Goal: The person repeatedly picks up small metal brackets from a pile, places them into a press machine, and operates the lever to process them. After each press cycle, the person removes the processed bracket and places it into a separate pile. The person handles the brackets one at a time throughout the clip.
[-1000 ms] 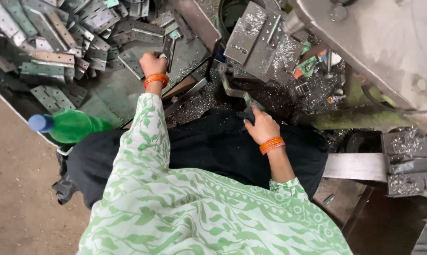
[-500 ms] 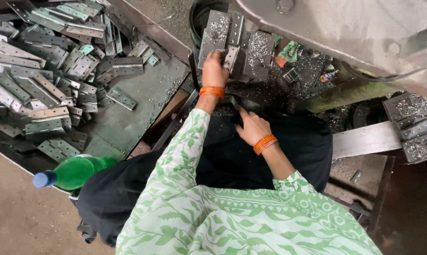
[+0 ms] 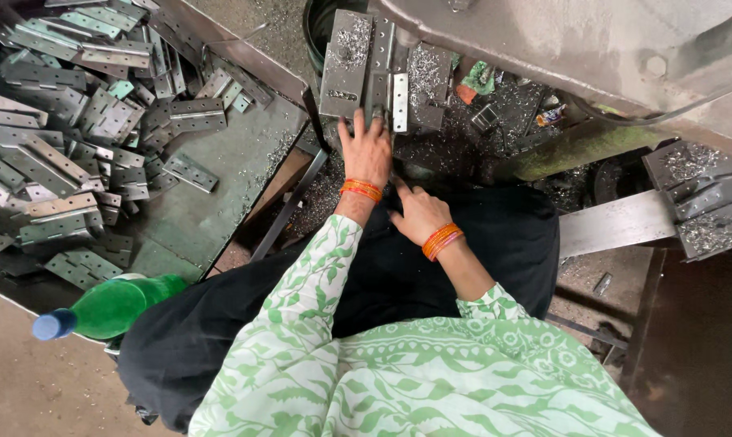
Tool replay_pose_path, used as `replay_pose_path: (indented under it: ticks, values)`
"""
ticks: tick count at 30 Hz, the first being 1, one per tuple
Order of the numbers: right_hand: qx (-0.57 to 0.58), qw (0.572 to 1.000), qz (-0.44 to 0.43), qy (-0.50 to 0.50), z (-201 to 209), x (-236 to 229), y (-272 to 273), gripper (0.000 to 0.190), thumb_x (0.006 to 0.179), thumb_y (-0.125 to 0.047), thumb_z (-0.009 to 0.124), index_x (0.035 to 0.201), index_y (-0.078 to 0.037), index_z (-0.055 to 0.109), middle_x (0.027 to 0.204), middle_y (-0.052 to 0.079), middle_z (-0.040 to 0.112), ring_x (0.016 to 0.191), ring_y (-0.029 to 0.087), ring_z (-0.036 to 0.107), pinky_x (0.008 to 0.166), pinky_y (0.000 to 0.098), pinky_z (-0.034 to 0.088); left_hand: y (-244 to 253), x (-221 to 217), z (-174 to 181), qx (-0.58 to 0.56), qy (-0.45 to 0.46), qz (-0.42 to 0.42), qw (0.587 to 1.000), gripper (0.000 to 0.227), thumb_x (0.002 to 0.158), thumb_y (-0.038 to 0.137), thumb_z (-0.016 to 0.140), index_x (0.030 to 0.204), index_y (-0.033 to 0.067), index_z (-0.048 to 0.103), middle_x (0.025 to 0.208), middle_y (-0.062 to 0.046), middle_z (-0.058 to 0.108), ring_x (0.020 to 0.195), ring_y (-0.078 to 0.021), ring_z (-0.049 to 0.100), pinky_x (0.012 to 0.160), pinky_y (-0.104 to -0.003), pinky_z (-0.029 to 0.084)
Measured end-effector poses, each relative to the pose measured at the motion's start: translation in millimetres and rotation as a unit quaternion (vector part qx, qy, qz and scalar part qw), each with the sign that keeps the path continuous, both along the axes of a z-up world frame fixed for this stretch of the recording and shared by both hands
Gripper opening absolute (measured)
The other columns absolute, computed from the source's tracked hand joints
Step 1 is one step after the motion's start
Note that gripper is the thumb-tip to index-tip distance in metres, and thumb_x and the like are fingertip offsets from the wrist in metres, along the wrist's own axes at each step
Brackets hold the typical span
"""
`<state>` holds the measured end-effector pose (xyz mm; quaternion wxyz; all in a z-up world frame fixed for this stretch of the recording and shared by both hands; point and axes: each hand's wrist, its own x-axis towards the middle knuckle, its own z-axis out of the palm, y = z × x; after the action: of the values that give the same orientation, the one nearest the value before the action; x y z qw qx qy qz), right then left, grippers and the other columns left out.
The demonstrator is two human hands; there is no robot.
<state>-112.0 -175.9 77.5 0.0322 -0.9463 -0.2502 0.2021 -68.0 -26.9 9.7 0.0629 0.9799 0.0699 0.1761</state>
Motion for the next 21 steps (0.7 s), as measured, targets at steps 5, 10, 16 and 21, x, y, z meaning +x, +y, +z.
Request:
replay_pose_path:
  ticks: [5, 10, 16, 21]
  values:
    - [-0.019, 1.0, 0.002, 0.014, -1, 5, -1, 0.083, 0.087, -0.041, 0.07, 0.156, -0.01, 0.035, 0.119, 0.025, 0.067, 0.103, 0.045, 0.068, 0.086, 0.0538, 0.057, 11, 14, 11, 0.001, 0.025, 0.046, 0.999, 0.028, 0.086, 0.022, 0.062, 0.108, 0.0125, 0.077, 0.129, -0.005, 0.064, 0.139, -0.0373, 0.037, 0.112, -0.072, 0.023]
    - [-0.025, 0.999, -0.007, 0.028, 2, 4, 2, 0.088, 0.086, -0.042, 0.07, 0.157, -0.009, 0.032, 0.113, 0.027, 0.07, 0.101, 0.046, 0.069, 0.087, 0.0546, 0.056, 17, 11, 27, -0.053, 0.021, 0.044, 0.997, 0.023, 0.088, 0.021, 0.064, 0.102, 0.0108, 0.079, 0.121, -0.004, 0.068, 0.136, -0.0379, 0.04, 0.112, -0.073, 0.022]
    - [-0.043, 0.999, -0.002, 0.025, 4, 5, 5, 0.089, 0.087, -0.044, 0.07, 0.158, -0.01, 0.031, 0.111, 0.028, 0.07, 0.1, 0.047, 0.069, 0.087, 0.0554, 0.056, 22, 5, 32, -0.084, 0.023, 0.035, 0.996, 0.022, 0.082, 0.025, 0.066, 0.093, 0.0119, 0.081, 0.115, -0.002, 0.07, 0.129, -0.035, 0.045, 0.113, -0.074, 0.021]
    - [-0.033, 0.999, -0.004, 0.019, 3, 4, 4, 0.089, 0.085, -0.044, 0.07, 0.158, -0.012, 0.031, 0.111, 0.026, 0.07, 0.1, 0.047, 0.069, 0.086, 0.0556, 0.056, 8, 21, 13, -0.016, 0.001, 0.067, 0.998, 0.021, 0.086, 0.022, 0.065, 0.095, 0.0148, 0.082, 0.113, -0.003, 0.071, 0.128, -0.0367, 0.045, 0.113, -0.075, 0.021]
